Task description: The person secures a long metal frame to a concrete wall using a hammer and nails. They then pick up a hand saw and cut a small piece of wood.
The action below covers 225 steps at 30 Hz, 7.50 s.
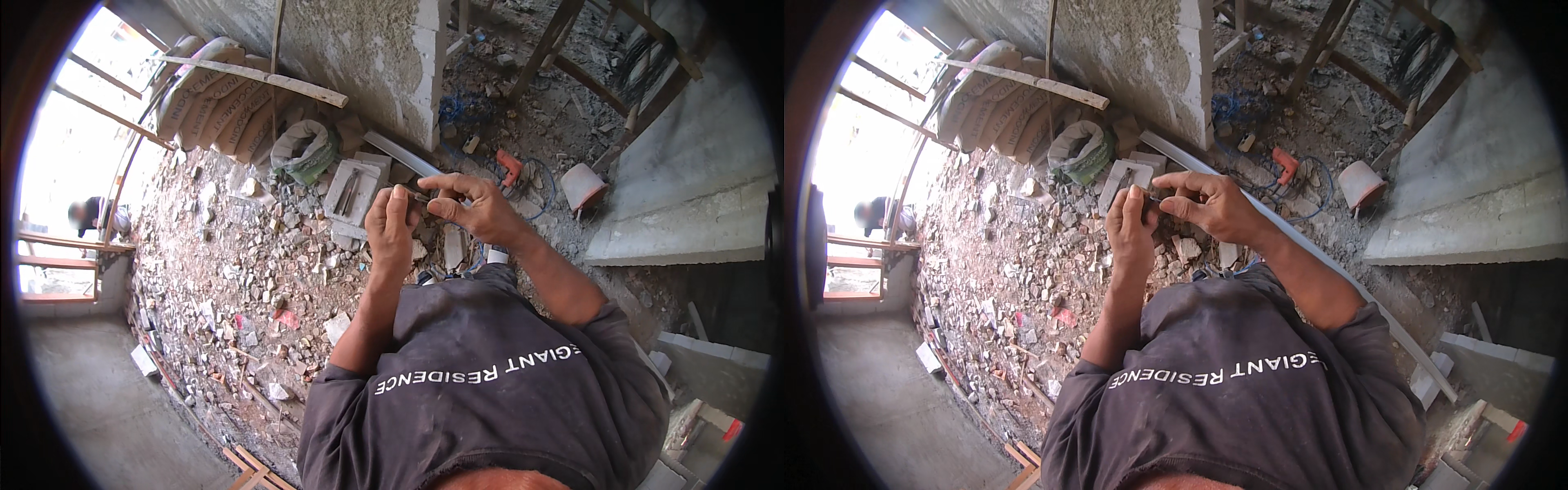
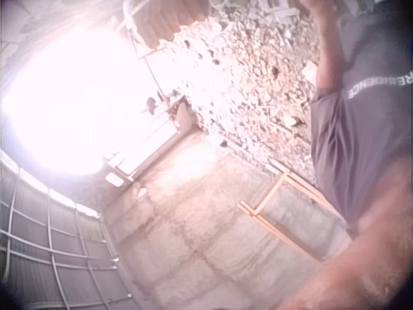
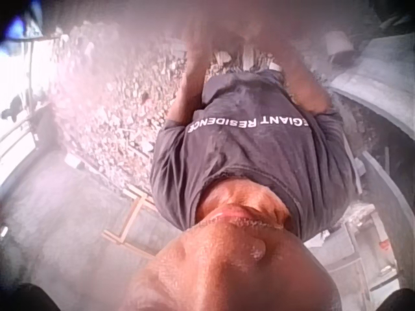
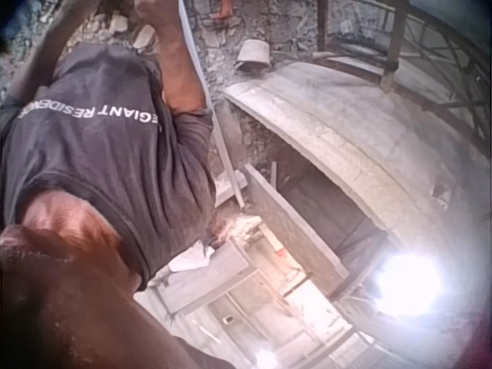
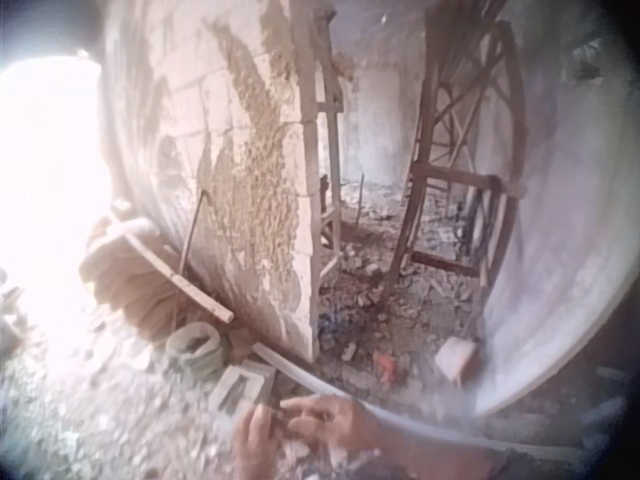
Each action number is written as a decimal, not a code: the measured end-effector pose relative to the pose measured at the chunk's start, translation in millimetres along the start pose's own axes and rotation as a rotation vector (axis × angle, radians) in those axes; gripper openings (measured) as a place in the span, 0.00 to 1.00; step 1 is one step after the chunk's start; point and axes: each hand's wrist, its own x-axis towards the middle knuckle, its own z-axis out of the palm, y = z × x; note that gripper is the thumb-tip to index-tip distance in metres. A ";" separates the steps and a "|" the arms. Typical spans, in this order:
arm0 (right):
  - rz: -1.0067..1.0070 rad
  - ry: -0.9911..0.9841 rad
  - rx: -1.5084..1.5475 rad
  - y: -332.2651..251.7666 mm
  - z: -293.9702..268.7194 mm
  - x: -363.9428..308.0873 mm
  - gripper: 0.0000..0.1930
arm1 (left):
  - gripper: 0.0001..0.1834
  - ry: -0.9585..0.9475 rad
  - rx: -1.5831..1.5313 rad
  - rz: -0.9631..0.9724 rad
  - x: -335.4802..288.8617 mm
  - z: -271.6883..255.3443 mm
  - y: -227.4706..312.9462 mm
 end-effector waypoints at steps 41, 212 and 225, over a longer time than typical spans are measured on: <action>-0.011 -0.042 -0.277 97.3 14.1 -31.4 0.15 | 0.12 -0.250 0.805 0.051 -14.9 -28.4 -56.3; 0.253 -0.184 0.307 55.8 561.2 626.8 0.15 | 0.12 0.526 1.420 -1.170 -277.1 -636.8 -92.9; 0.427 0.057 0.648 58.9 761.1 1003.5 0.45 | 0.12 0.753 1.239 -1.053 -81.6 -717.7 55.9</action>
